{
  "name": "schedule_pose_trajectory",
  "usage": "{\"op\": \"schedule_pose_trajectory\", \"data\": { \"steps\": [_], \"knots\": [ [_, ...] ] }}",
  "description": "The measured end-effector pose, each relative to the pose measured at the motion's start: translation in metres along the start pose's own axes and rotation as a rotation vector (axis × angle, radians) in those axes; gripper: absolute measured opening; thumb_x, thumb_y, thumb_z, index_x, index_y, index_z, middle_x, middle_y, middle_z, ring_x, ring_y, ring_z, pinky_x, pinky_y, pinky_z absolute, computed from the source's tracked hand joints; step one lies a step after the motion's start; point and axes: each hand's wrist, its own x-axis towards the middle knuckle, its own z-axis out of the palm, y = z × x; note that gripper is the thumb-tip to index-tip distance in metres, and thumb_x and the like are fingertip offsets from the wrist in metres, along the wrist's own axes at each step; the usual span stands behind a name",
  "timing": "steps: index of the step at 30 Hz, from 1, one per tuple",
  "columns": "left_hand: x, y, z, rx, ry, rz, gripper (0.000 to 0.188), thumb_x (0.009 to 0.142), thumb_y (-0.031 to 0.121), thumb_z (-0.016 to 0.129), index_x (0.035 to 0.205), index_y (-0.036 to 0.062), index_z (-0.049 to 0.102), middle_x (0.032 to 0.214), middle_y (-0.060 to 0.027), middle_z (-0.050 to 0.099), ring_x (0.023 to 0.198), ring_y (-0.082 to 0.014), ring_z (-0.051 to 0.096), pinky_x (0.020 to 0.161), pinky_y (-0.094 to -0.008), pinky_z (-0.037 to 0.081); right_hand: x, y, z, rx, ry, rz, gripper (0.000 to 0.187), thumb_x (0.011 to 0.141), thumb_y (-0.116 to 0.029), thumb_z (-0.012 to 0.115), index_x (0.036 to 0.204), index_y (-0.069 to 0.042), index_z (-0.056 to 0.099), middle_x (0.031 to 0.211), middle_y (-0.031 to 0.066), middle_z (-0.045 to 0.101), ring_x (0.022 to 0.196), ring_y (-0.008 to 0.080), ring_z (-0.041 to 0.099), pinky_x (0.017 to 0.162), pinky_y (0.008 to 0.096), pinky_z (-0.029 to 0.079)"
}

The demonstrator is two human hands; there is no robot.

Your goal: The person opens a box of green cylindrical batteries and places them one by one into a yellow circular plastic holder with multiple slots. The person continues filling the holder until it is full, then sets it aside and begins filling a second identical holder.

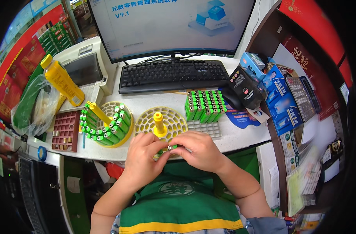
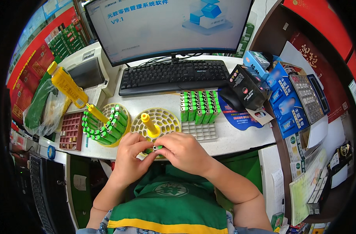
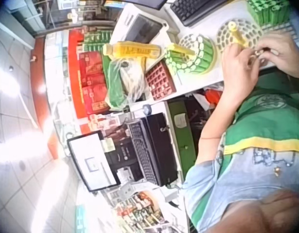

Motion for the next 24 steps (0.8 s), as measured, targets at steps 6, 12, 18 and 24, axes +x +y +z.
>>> {"op": "schedule_pose_trajectory", "data": {
  "steps": [6,12,18,24],
  "knots": [
    [-0.004,-0.006,0.001,0.012,0.006,-0.008,0.022,0.065,0.008,0.077,0.085,0.0065,0.068,0.077,-0.0053,0.053,0.074,-0.0240,0.050,0.066,-0.0354,0.038,-0.002,0.000,0.006,-0.069,-0.012,-0.034,0.016,0.076,-0.008,0.070,0.089,-0.002,0.063,0.081,0.0113,0.064,0.075,0.0292,0.063,0.066,0.0372,0.050],
    [-0.006,-0.008,0.001,0.014,-0.035,-0.016,0.022,0.064,0.008,0.076,0.084,0.0066,0.067,0.081,-0.0065,0.051,0.077,-0.0249,0.050,0.068,-0.0364,0.038,-0.002,-0.001,0.007,-0.102,-0.064,-0.057,0.017,0.076,-0.009,0.070,0.089,-0.002,0.063,0.083,0.0110,0.065,0.076,0.0290,0.063,0.066,0.0372,0.050],
    [-0.006,-0.010,-0.001,0.035,-0.074,-0.020,0.025,0.063,0.008,0.076,0.086,0.0067,0.067,0.084,-0.0070,0.052,0.082,-0.0257,0.050,0.071,-0.0370,0.038,-0.003,0.001,0.009,-0.067,-0.098,0.018,0.017,0.076,-0.011,0.071,0.090,-0.002,0.064,0.085,0.0109,0.066,0.077,0.0277,0.064,0.067,0.0359,0.051],
    [0.010,0.002,-0.010,0.000,-0.023,0.002,0.036,0.064,0.009,0.078,0.097,0.0059,0.065,0.087,-0.0084,0.056,0.084,-0.0276,0.054,0.074,-0.0370,0.043,-0.005,0.000,-0.015,0.037,0.085,0.194,0.022,0.073,-0.010,0.075,0.091,-0.002,0.066,0.088,0.0112,0.067,0.073,0.0256,0.064,0.064,0.0345,0.052]
  ]
}}
